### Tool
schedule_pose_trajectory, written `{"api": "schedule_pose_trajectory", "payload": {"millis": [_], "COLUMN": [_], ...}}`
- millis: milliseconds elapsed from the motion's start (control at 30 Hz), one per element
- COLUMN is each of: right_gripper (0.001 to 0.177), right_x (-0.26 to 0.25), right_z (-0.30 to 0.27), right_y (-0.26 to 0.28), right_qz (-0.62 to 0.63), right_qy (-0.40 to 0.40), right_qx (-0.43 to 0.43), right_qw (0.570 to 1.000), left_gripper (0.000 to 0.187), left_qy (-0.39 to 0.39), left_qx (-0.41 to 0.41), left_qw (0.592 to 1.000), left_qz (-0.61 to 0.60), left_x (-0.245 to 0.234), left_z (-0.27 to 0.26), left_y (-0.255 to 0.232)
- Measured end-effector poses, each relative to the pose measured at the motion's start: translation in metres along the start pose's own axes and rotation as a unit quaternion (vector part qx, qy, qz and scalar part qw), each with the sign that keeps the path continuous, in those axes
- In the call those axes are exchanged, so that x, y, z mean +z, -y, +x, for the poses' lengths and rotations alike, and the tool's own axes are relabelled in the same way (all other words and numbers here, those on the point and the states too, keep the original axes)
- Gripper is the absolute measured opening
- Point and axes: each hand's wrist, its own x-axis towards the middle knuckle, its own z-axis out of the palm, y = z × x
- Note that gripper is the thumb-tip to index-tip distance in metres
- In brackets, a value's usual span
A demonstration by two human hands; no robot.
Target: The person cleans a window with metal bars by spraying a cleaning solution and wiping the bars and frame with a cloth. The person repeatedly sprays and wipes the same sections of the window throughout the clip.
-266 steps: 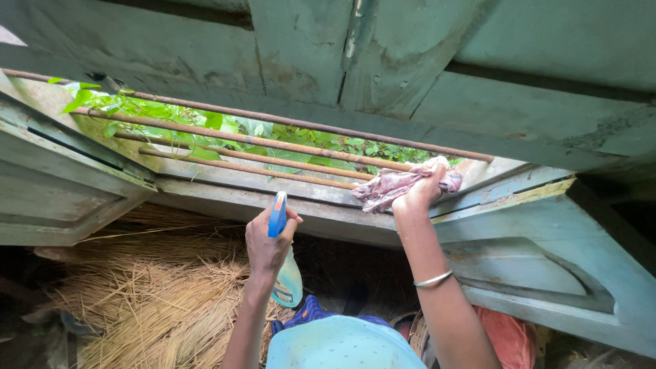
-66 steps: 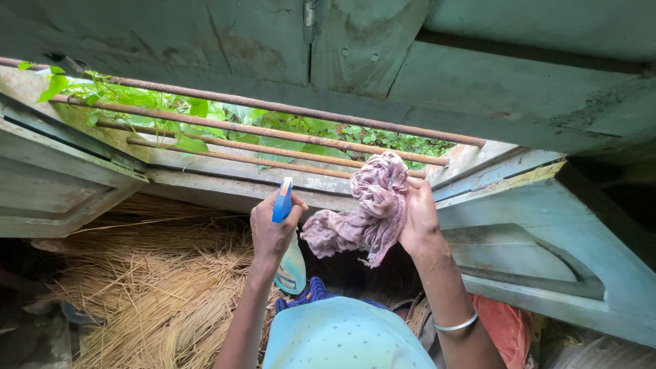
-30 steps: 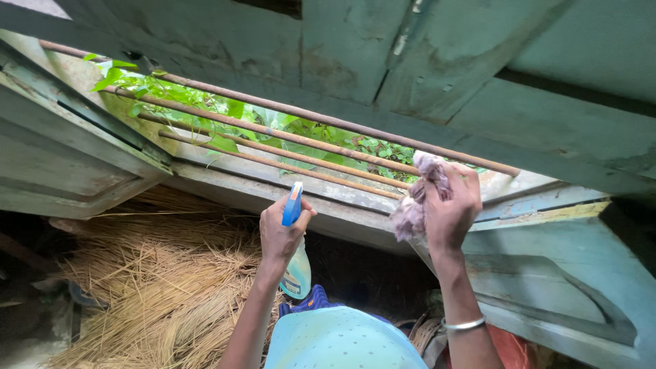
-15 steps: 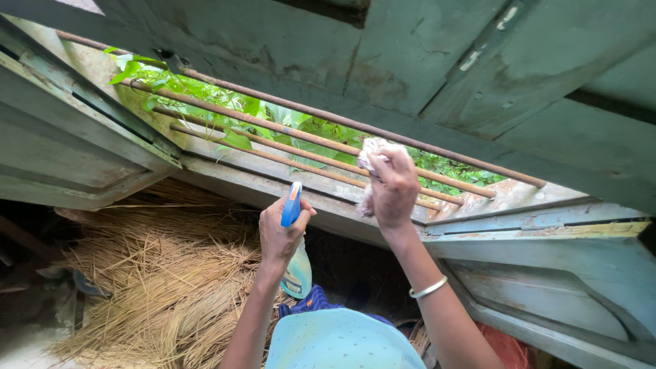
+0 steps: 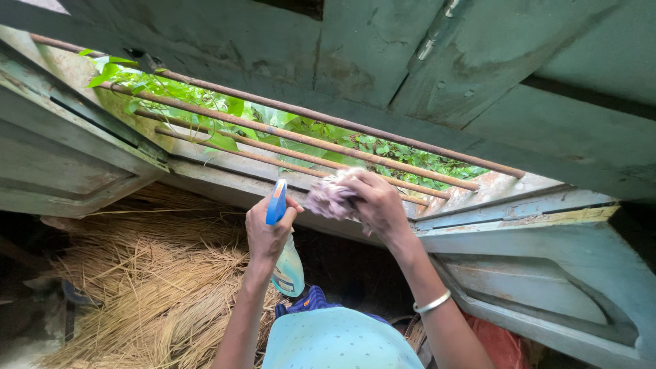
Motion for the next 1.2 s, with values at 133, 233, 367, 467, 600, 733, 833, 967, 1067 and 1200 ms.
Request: {"api": "schedule_pose_trajectory", "payload": {"millis": [133,233,367,467,600,733,833,967,1067,1200], "right_gripper": [0.018,0.019,0.024,0.021,0.024,0.048,0.061,0.058,0.043,0.044], "right_x": [-0.007,-0.017,-0.032,-0.038,-0.049,-0.057,-0.056,-0.045,-0.032,-0.027], "right_z": [-0.038,-0.055,-0.071,-0.08,-0.078,-0.06,-0.056,-0.066,-0.085,-0.092], "right_y": [-0.021,-0.027,-0.028,-0.032,-0.027,-0.014,-0.009,-0.022,-0.045,-0.054], "right_qz": [0.084,0.199,0.297,0.347,0.469,0.575,0.554,0.504,0.521,0.62], "right_qy": [-0.016,-0.084,-0.147,-0.155,-0.108,-0.071,-0.059,-0.071,-0.087,-0.085], "right_qx": [0.224,0.311,0.313,0.306,0.345,0.349,0.324,0.286,0.294,0.252], "right_qw": [0.971,0.926,0.89,0.873,0.806,0.737,0.765,0.812,0.796,0.738], "left_gripper": [0.016,0.015,0.015,0.014,0.013,0.013,0.013,0.013,0.013,0.012], "left_qy": [-0.012,-0.014,-0.015,-0.013,-0.011,-0.007,-0.002,0.006,0.009,0.002], "left_qx": [-0.001,-0.005,-0.002,-0.011,0.0,0.0,-0.001,-0.004,0.001,0.003], "left_qw": [1.0,1.0,1.0,1.0,1.0,1.0,1.0,1.0,1.0,1.0], "left_qz": [-0.002,-0.004,0.004,0.009,0.013,0.012,0.011,0.007,0.011,0.008], "left_x": [0.005,0.008,0.014,0.017,0.022,0.026,0.029,0.032,0.033,0.032], "left_z": [-0.006,-0.01,-0.012,-0.013,-0.015,-0.016,-0.016,-0.017,-0.018,-0.02], "left_y": [0.0,0.0,0.0,0.0,-0.002,-0.004,-0.005,-0.003,0.0,-0.001]}}
